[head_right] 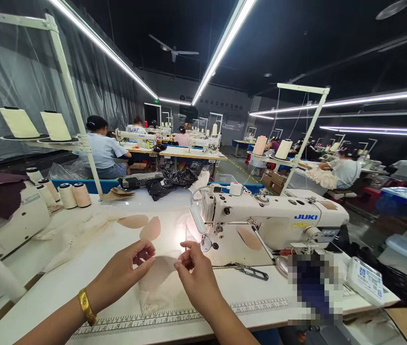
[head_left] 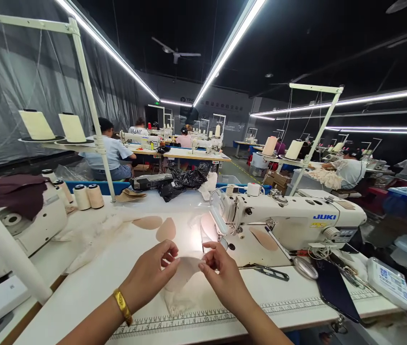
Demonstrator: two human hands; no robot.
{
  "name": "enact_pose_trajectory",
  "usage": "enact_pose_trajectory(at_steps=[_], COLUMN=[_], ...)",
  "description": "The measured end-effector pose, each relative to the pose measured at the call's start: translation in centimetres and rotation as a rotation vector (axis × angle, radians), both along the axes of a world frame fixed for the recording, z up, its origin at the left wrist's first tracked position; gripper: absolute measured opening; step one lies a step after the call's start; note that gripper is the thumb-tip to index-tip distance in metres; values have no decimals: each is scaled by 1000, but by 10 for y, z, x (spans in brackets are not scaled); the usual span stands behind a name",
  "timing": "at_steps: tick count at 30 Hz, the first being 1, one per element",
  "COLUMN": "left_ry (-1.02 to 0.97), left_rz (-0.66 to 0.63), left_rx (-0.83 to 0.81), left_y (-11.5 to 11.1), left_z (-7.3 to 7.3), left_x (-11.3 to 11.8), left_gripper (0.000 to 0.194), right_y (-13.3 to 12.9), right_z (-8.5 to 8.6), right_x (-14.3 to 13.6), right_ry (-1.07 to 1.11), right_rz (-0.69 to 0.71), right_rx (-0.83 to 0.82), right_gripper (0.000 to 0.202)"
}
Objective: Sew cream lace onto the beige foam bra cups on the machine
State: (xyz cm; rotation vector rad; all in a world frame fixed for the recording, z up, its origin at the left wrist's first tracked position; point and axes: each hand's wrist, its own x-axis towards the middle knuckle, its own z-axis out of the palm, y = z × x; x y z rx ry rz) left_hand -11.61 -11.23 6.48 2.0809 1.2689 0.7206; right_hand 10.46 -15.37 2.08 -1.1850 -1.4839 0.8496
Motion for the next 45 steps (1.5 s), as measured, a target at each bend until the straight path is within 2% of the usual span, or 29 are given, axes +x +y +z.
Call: enact_pose_trajectory(at_steps=[2,4,6,7,9,11,13,15,17,19,22,24,25,28,31,34,37,41,45], left_ry=[-28,-38,-56,-90,-195,-241,-173,-79,-45,-29,80,245,337,533,597,716,810,673,531], left_rz=[-79,-232,-428,-536,-738,-841,-780,-625,-450,-315,-248,-278,-313,-438,-534,-550,-513,-449,-496], left_rx=[89,119,34,-40,-176,-240,-279,-271,-111,200,740,949,955,767,742,760,720,784,819], left_y=[-2,-2,1,4,12,20,28,33,35,38,41,41,40,37,41,54,65,69,71], left_z=[11,25,38,42,45,42,37,34,34,34,25,10,1,-22,-30,-33,-46,-71,-81], left_x=[0,4,10,13,17,18,17,14,13,12,11,12,14,28,54,83,100,101,98], left_gripper=[32,59,85,86,71,51,35,29,24,14,14,22,21,18,25,28,25,25,23], right_y=[-6,-13,-20,-22,-25,-25,-23,-20,-15,-7,10,23,29,45,57,65,66,60,57], right_z=[13,33,56,68,88,102,111,114,111,99,62,28,11,-30,-47,-46,-40,-33,-28], right_x=[-2,-4,-5,-4,1,8,15,18,19,16,13,14,17,34,59,85,103,112,114], right_ry=[-76,-142,-202,-233,-293,-350,-404,-476,-548,-600,-645,-726,-797,-911,-961,-978,-913,-847,-885], right_rz=[64,170,275,311,344,350,325,251,126,-5,-130,-157,-157,-77,31,122,208,210,223], right_rx=[26,38,17,2,-25,-38,-21,90,325,582,784,803,796,766,718,669,614,495,431], right_gripper=[37,42,43,41,32,29,35,40,39,32,25,25,26,24,25,27,31,37,37])
